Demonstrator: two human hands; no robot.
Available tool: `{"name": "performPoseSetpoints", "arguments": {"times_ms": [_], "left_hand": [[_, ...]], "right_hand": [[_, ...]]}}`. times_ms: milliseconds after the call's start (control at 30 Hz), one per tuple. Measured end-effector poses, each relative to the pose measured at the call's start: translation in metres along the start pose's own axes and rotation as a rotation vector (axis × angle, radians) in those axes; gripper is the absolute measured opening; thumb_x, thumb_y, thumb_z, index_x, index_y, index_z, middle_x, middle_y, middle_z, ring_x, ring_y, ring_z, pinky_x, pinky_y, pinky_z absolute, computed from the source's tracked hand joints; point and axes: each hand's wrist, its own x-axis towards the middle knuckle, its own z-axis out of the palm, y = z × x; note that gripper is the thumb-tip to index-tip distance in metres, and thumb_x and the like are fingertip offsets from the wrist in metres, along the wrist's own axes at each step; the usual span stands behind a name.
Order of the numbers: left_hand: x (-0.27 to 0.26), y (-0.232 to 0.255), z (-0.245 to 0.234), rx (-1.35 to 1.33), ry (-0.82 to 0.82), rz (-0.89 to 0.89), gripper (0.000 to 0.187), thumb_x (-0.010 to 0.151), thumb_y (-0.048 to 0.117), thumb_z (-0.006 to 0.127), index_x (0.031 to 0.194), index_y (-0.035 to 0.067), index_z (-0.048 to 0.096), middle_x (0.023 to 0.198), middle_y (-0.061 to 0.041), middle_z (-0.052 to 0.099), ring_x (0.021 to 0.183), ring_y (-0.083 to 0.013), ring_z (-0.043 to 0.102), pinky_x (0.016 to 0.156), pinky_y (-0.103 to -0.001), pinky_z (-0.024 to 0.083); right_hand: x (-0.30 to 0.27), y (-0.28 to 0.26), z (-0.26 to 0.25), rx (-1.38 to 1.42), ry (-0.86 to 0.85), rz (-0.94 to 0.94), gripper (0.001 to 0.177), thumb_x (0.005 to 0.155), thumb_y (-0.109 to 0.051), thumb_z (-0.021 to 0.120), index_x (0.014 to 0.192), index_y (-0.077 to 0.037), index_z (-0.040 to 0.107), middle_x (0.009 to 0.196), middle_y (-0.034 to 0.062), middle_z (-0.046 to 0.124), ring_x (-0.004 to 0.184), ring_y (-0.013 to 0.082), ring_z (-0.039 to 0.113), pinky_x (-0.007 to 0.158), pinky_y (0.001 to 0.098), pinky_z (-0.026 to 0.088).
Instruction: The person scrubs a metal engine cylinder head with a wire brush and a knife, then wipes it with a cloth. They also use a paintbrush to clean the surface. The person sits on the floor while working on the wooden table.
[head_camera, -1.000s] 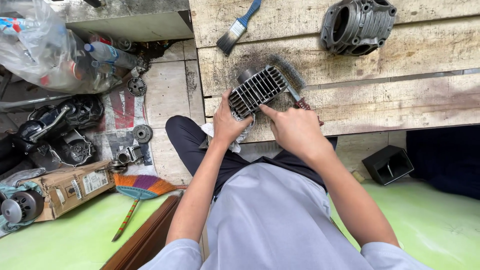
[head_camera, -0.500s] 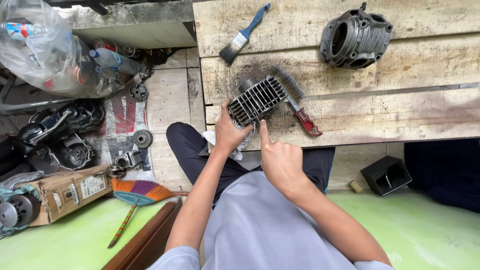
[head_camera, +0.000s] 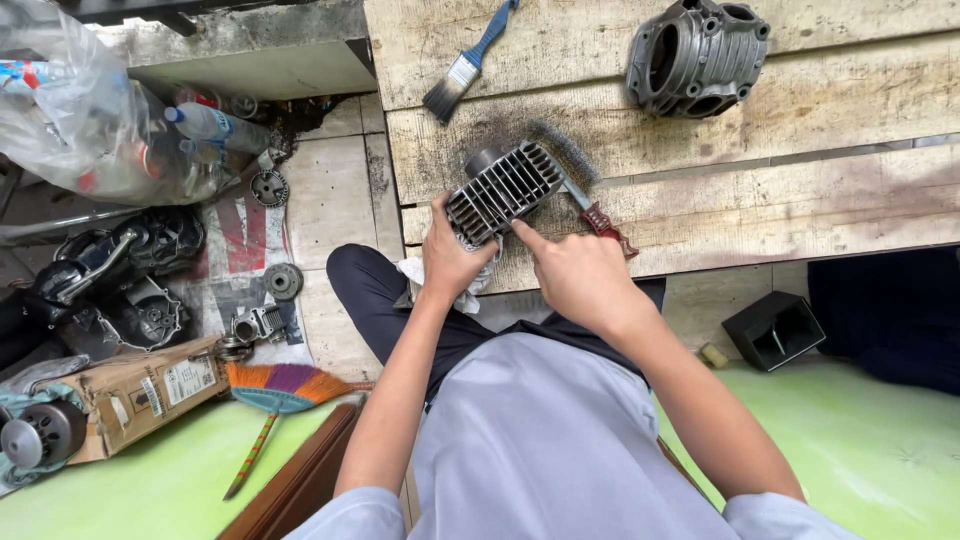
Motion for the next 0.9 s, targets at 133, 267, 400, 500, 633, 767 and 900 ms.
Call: {"name": "performPoseSetpoints", "arguments": {"times_ms": [133,267,400,500,633,767,900], "left_hand": [[0.001,0.001,-0.001,0.041,0.012,-0.001,0.091,0.063,0.031,0.083,0.137,0.019,0.031,0.12,-0.027,0.065,0.108,-0.0563,0.064,0.093,-0.068,0.052],[0.004,0.007,0.002,0.018,0.035,-0.003,0.09,0.065,0.035,0.085,0.137,0.02,0.033,0.118,-0.026,0.067,0.107,-0.0544,0.066,0.092,-0.066,0.054],[0.004,0.004,0.002,0.002,0.051,-0.013,0.089,0.068,0.039,0.087,0.138,0.02,0.034,0.118,-0.025,0.068,0.107,-0.052,0.067,0.091,-0.064,0.055],[0.002,0.003,0.001,0.027,0.026,-0.004,0.091,0.065,0.028,0.085,0.138,0.018,0.032,0.117,-0.027,0.067,0.108,-0.0536,0.067,0.093,-0.064,0.055],[-0.001,0.01,-0.003,0.034,0.019,0.001,0.09,0.065,0.032,0.085,0.137,0.02,0.033,0.116,-0.027,0.067,0.106,-0.0564,0.066,0.09,-0.067,0.054],[0.006,0.017,-0.01,0.03,0.03,0.016,0.089,0.066,0.03,0.083,0.138,0.019,0.033,0.119,-0.029,0.065,0.108,-0.057,0.064,0.091,-0.067,0.053],[0.001,0.004,-0.003,0.006,0.009,0.027,0.091,0.066,0.022,0.084,0.14,0.015,0.031,0.121,-0.032,0.063,0.11,-0.0565,0.064,0.094,-0.066,0.054]], "right_hand": [[0.001,0.0,0.024,-0.062,0.04,-0.005,0.05,0.091,-0.022,0.052,0.14,-0.025,0.059,0.058,0.0162,0.066,0.058,0.0376,0.073,0.052,0.0523,0.057],[0.015,-0.027,0.046,-0.145,0.099,0.043,0.056,0.086,-0.013,0.054,0.141,-0.015,0.057,0.059,0.0132,0.069,0.057,0.0295,0.073,0.052,0.0462,0.058],[0.021,-0.042,0.044,-0.103,0.107,0.054,0.051,0.092,-0.008,0.055,0.143,-0.001,0.054,0.057,0.0143,0.069,0.051,0.0241,0.07,0.05,0.0433,0.058],[0.018,-0.012,0.035,-0.034,0.019,0.074,0.059,0.085,-0.016,0.051,0.144,-0.017,0.055,0.062,0.016,0.067,0.063,0.0394,0.073,0.056,0.0575,0.057],[0.024,-0.002,0.03,-0.034,0.055,0.041,0.051,0.083,-0.018,0.051,0.133,-0.016,0.064,0.063,0.0184,0.068,0.066,0.0406,0.074,0.057,0.0539,0.057],[0.035,0.002,0.007,0.117,0.057,0.039,0.047,0.089,-0.015,0.052,0.133,-0.012,0.066,0.069,0.0214,0.07,0.067,0.0403,0.074,0.064,0.055,0.058],[0.025,0.012,-0.02,0.241,-0.164,0.098,0.041,0.096,-0.024,0.056,0.134,-0.014,0.067,0.089,0.0297,0.074,0.094,0.0518,0.071,0.083,0.0612,0.054]]}}
